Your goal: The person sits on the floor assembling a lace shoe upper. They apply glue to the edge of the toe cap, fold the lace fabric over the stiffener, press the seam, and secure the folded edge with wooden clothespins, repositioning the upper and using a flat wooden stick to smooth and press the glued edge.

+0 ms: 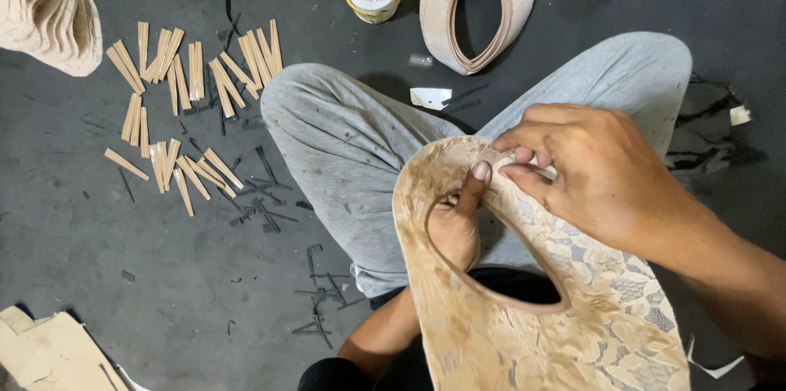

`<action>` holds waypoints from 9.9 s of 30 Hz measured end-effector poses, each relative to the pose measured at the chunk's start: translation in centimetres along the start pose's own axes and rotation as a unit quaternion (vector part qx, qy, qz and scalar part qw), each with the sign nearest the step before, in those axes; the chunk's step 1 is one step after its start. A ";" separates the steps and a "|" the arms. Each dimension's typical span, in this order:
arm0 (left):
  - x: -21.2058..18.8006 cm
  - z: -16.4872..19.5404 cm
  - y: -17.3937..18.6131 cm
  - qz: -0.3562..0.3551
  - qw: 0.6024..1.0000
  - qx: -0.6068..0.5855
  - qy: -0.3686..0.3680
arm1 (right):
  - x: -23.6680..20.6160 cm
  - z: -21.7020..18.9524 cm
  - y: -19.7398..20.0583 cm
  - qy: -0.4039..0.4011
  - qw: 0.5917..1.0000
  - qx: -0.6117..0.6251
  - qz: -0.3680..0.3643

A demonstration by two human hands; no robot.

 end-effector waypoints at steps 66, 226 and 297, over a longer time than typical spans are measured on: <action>3.3 5.4 -1.5 -0.240 0.968 -0.042 -0.057 | -2.5 2.3 3.8 0.168 0.949 0.045 0.263; 0.8 3.2 1.2 -0.078 0.933 0.174 -0.305 | -1.3 2.2 -0.2 0.070 0.982 0.117 0.128; 4.4 6.7 25.7 0.312 0.936 -0.016 -0.164 | 18.5 -15.7 -20.1 0.081 0.979 0.132 -0.135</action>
Point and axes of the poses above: each hand's wrist, its own x-axis towards the middle knuckle, its own y-axis out of the back of the hand, z = x × y, the point moved 3 cm from there along x, towards the middle knuckle, and after that the axes turned 4 degrees about x, right-handed, at the moved point
